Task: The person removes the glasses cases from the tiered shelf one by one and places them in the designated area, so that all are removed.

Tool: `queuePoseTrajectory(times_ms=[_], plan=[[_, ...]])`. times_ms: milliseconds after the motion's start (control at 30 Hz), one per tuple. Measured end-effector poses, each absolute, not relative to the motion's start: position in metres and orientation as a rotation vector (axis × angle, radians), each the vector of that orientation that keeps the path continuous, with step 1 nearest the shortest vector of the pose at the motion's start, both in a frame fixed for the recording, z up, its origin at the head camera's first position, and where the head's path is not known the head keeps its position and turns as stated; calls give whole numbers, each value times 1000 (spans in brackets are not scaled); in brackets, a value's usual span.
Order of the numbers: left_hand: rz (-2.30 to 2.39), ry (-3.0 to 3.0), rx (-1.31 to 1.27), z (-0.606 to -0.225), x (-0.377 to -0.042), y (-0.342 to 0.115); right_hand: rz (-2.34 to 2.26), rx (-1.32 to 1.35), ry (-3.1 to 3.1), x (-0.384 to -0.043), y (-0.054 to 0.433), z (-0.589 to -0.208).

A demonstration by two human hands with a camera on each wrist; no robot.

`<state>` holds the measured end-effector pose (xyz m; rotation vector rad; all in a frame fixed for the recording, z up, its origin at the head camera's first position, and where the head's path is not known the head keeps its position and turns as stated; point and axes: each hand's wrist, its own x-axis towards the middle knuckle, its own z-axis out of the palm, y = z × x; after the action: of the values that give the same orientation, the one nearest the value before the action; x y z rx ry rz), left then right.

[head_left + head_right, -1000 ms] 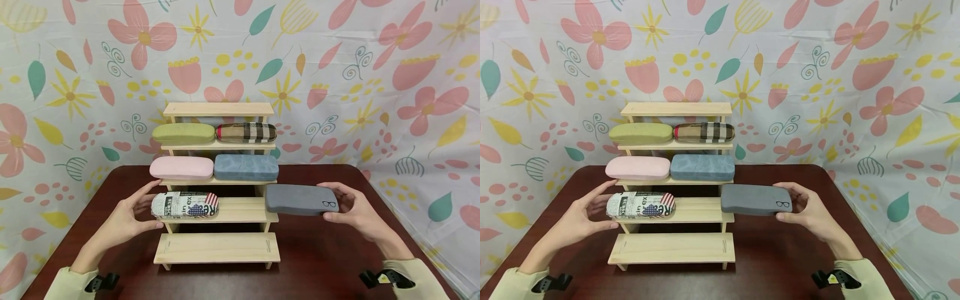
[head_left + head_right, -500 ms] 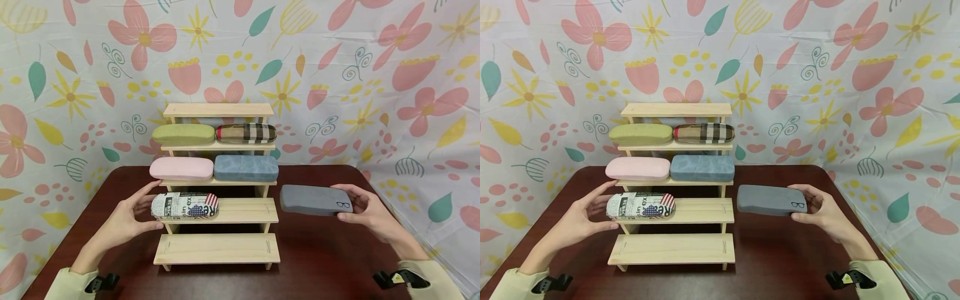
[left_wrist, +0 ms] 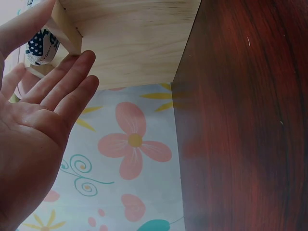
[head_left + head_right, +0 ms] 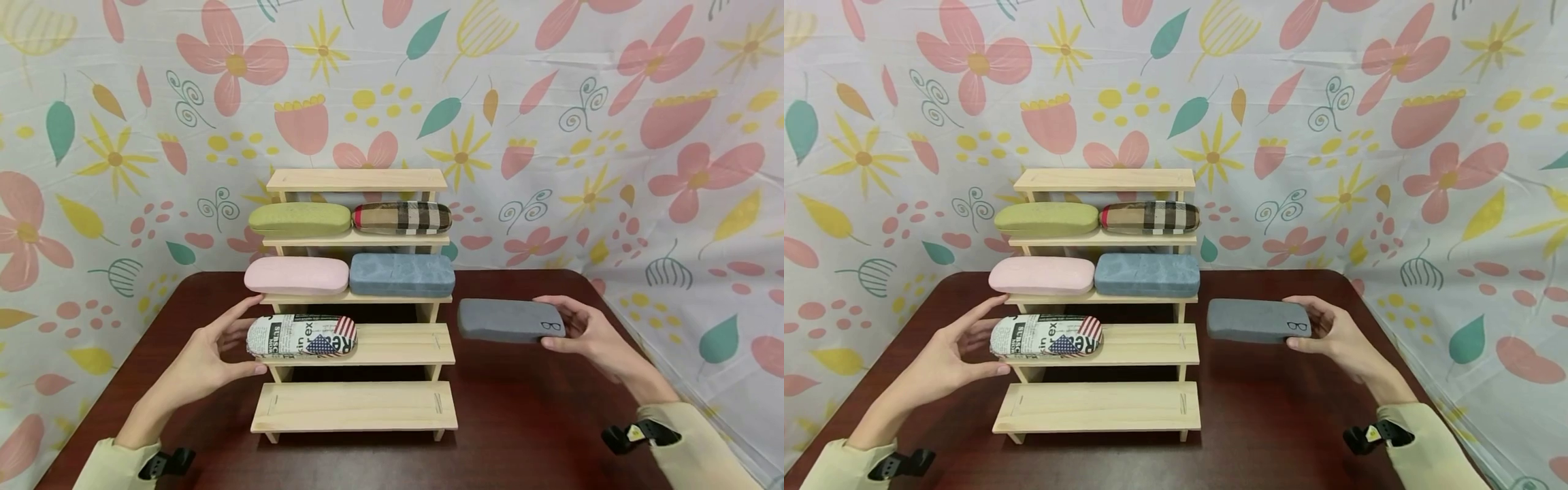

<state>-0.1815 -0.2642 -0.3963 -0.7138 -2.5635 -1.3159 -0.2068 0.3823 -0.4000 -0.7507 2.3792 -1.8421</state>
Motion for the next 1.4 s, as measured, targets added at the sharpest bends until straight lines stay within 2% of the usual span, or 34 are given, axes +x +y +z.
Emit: queuePoseTrajectory(times_ms=[1133, 1400], plan=[[-1303, -2572, -699, -396, -182, -265, -1669, -524, 2456, -284, 378, -432], [-1303, -2585, -697, -396, -181, -265, -1639, -454, 2458, -293, 374, -441]])
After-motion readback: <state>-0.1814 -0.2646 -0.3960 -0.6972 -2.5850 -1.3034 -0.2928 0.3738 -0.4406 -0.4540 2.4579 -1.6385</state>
